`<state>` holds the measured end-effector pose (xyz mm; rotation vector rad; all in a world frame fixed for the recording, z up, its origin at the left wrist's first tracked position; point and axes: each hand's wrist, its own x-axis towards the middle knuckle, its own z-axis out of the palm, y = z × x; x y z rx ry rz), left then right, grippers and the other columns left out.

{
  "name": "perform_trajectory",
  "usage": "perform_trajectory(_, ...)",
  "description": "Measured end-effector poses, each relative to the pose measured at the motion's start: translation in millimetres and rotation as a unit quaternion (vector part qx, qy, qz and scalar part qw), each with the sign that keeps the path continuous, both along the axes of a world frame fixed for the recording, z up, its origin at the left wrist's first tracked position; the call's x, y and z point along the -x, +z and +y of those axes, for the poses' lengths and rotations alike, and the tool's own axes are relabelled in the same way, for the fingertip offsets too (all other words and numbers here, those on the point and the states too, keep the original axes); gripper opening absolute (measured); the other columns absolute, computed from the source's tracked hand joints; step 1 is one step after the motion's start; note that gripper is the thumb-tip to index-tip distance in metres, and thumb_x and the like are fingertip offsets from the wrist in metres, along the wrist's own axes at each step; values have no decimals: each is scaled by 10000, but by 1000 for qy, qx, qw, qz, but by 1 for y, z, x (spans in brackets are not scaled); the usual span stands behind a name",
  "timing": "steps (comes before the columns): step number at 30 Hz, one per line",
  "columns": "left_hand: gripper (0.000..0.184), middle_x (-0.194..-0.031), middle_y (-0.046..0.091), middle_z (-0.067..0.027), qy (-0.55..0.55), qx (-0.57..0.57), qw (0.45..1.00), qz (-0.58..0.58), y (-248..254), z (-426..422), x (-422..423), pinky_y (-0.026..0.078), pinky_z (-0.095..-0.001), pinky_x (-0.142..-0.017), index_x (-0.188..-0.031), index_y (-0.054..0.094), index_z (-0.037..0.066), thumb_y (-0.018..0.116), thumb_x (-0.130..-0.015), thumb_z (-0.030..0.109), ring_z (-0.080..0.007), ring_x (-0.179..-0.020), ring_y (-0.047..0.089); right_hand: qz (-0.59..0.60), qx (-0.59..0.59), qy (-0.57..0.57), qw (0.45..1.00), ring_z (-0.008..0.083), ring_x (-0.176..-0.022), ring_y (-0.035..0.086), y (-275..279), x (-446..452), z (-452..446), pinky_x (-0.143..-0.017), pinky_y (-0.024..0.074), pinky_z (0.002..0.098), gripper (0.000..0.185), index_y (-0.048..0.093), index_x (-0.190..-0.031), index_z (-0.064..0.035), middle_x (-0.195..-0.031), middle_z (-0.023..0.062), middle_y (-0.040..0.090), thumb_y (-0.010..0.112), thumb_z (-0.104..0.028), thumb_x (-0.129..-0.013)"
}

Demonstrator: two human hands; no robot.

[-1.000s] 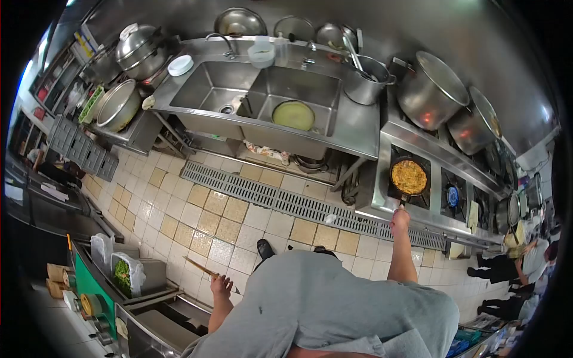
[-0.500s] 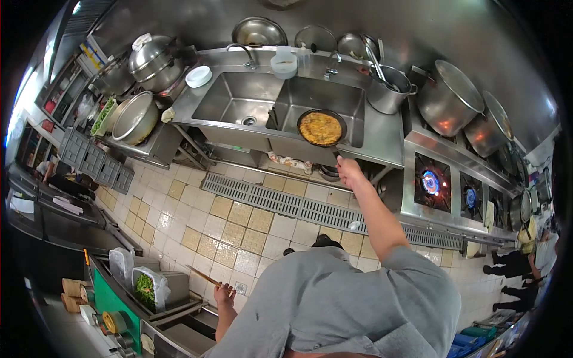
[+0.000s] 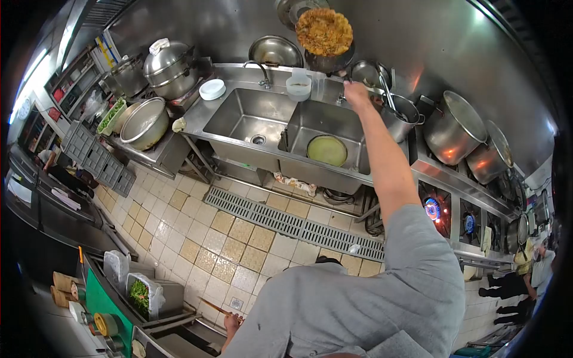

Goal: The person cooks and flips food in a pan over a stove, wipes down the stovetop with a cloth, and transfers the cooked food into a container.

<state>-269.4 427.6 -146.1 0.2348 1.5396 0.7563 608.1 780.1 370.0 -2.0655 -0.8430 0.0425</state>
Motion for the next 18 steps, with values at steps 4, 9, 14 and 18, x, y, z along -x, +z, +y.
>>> perform_trajectory(4, 226, -897, 547, -91, 44, 20, 998, -30, 31, 4, -16, 493, -487, -596, -1147, 409, 166, 411, -929, 107, -288, -725, 553, 438, -91, 96, 889, 124, -393, 327, -33, 68, -25, -364, 226, 292, 368, 520, -725, -82, -533, -3, 397, 489, -378, -941)
perform_trajectory(9, 183, -883, 550, -42, 34, 19, 999, 30, 117, 26, -55, 490, -449, -611, -1115, 419, 181, 443, -937, 145, -220, -718, 547, 541, -109, 88, 829, 95, -379, 270, -175, 106, -41, -351, 192, 277, 364, 483, -747, -120, -509, -46, 326, 467, -419, -954)
perform_trajectory(14, 190, -912, 547, -35, 5, 4, 1000, 7, 124, 45, -51, 490, -440, -639, -1131, 426, 199, 423, -949, 142, -215, -746, 545, 600, -82, 12, 795, 98, -383, 262, -232, 145, -166, -354, 195, 272, 379, 477, -744, -120, -509, -48, 317, 465, -432, -957)
perform_trajectory(18, 233, -924, 547, -44, -78, -20, 997, -11, 29, 60, -2, 496, -451, -683, -1145, 430, 194, 449, -930, 108, -224, -751, 549, 552, -70, -42, 830, 88, -387, 265, -247, 168, -315, -348, 209, 282, 352, 478, -747, -104, -521, -39, 332, 469, -378, -967)
